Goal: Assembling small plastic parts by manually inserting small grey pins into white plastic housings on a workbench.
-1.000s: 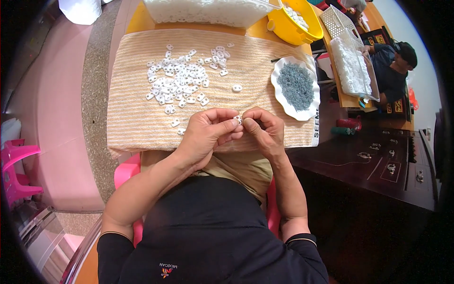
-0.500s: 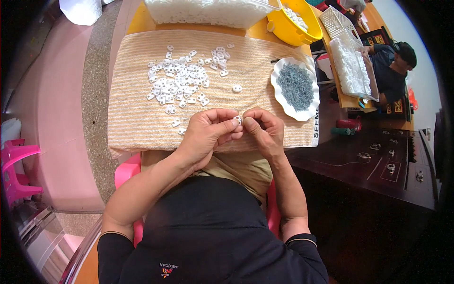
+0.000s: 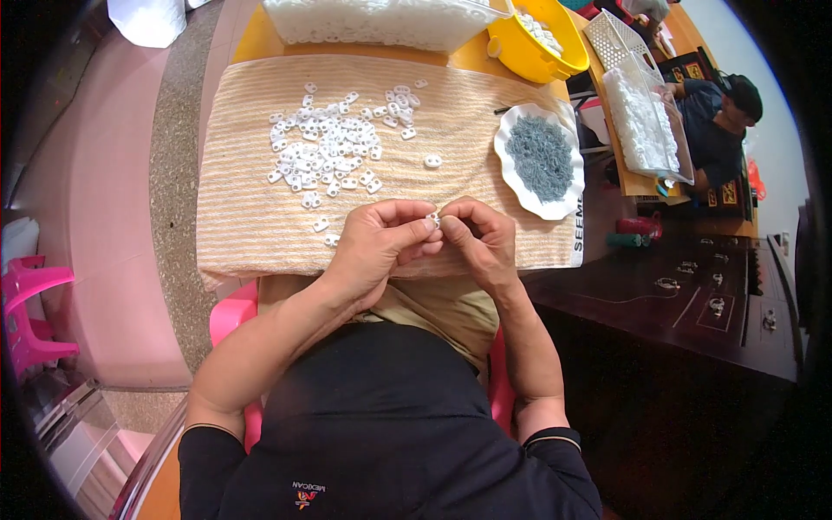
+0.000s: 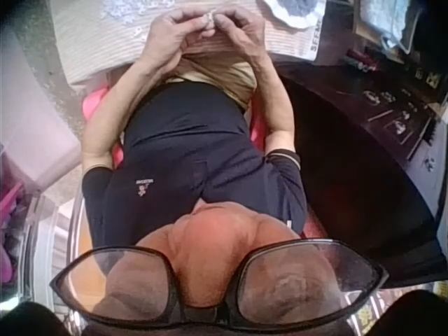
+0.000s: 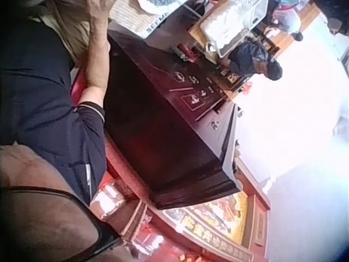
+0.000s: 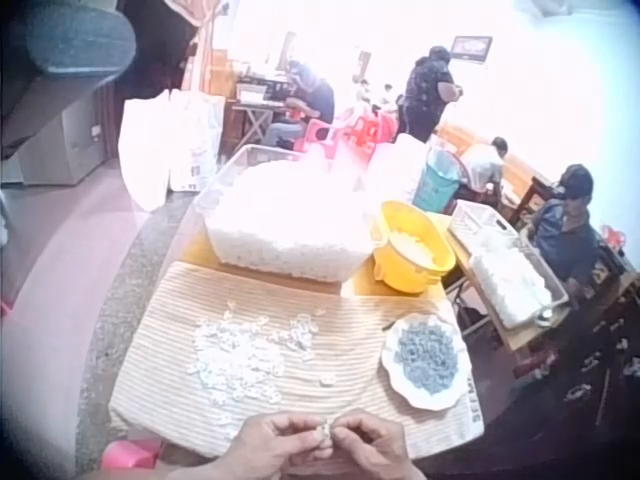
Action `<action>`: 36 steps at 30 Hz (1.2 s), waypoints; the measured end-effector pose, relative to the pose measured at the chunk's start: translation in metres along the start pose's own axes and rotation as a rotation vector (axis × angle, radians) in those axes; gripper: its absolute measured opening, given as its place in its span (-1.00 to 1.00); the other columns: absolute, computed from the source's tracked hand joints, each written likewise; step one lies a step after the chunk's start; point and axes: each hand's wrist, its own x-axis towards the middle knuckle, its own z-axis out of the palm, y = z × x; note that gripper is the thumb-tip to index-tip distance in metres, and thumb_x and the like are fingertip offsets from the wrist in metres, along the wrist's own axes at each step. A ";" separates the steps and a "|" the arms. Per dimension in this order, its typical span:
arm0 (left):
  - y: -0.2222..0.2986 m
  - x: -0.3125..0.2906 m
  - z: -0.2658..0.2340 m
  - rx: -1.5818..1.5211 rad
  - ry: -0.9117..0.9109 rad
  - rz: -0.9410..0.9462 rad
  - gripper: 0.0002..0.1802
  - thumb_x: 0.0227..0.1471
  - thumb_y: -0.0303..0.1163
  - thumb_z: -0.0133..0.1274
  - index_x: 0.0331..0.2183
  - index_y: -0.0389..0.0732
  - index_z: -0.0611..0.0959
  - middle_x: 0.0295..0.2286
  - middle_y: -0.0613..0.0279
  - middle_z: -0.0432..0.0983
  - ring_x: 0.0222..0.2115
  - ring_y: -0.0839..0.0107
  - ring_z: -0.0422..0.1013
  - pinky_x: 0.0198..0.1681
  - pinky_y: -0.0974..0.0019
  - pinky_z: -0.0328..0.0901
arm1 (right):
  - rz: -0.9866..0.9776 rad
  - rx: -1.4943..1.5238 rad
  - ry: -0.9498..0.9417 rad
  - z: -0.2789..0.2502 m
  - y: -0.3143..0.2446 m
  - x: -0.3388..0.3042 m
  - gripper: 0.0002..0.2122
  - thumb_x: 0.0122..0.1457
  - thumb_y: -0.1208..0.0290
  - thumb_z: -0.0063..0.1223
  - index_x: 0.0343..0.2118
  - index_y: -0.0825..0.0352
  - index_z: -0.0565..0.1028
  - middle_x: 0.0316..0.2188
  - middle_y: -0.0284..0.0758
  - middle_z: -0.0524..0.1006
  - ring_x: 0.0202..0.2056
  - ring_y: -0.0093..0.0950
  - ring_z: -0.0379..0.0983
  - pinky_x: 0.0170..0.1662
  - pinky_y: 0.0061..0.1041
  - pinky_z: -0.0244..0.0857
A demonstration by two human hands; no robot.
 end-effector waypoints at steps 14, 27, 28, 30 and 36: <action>-0.006 -0.001 0.000 0.121 0.016 0.083 -0.80 0.05 -0.55 0.10 -0.23 -0.37 0.56 -0.38 0.15 0.55 -0.39 0.48 0.50 -0.25 0.44 0.45 | 0.006 -0.073 0.005 0.008 -0.006 -0.002 -0.86 0.23 0.44 0.03 -0.38 0.42 0.50 -0.49 -0.47 0.50 -0.42 -0.74 0.35 -0.34 -0.72 0.25; -0.009 -0.001 0.002 0.211 0.035 0.180 -0.80 0.04 -0.56 0.12 -0.25 -0.45 0.58 -0.42 0.18 0.56 -0.44 0.55 0.47 -0.31 0.51 0.41 | 0.007 -0.104 -0.013 0.007 -0.010 -0.002 -0.81 0.26 0.42 -0.02 -0.41 0.44 0.51 -0.53 -0.42 0.53 -0.44 -0.71 0.40 -0.34 -0.70 0.28; -0.009 -0.001 0.002 0.212 0.036 0.177 -0.80 0.04 -0.55 0.12 -0.26 -0.45 0.58 -0.43 0.18 0.55 -0.44 0.56 0.47 -0.32 0.51 0.41 | 0.014 -0.090 -0.014 0.007 -0.010 -0.002 -0.81 0.26 0.42 -0.03 -0.41 0.44 0.51 -0.53 -0.42 0.53 -0.44 -0.71 0.40 -0.34 -0.70 0.28; -0.009 -0.001 0.003 0.216 0.028 0.173 -0.81 0.04 -0.54 0.12 -0.26 -0.42 0.58 -0.43 0.18 0.56 -0.44 0.54 0.47 -0.30 0.50 0.41 | 0.010 -0.081 -0.012 0.005 -0.005 -0.002 -0.81 0.26 0.42 -0.03 -0.41 0.44 0.51 -0.53 -0.42 0.53 -0.44 -0.71 0.40 -0.35 -0.70 0.28; -0.005 0.001 0.001 0.158 -0.019 0.162 -0.81 0.05 -0.54 0.10 -0.25 -0.41 0.57 -0.43 0.18 0.55 -0.43 0.53 0.47 -0.28 0.50 0.41 | 0.041 -0.020 -0.014 0.003 -0.006 0.001 -0.82 0.25 0.42 0.00 -0.37 0.44 0.53 -0.51 -0.43 0.54 -0.43 -0.72 0.40 -0.34 -0.71 0.29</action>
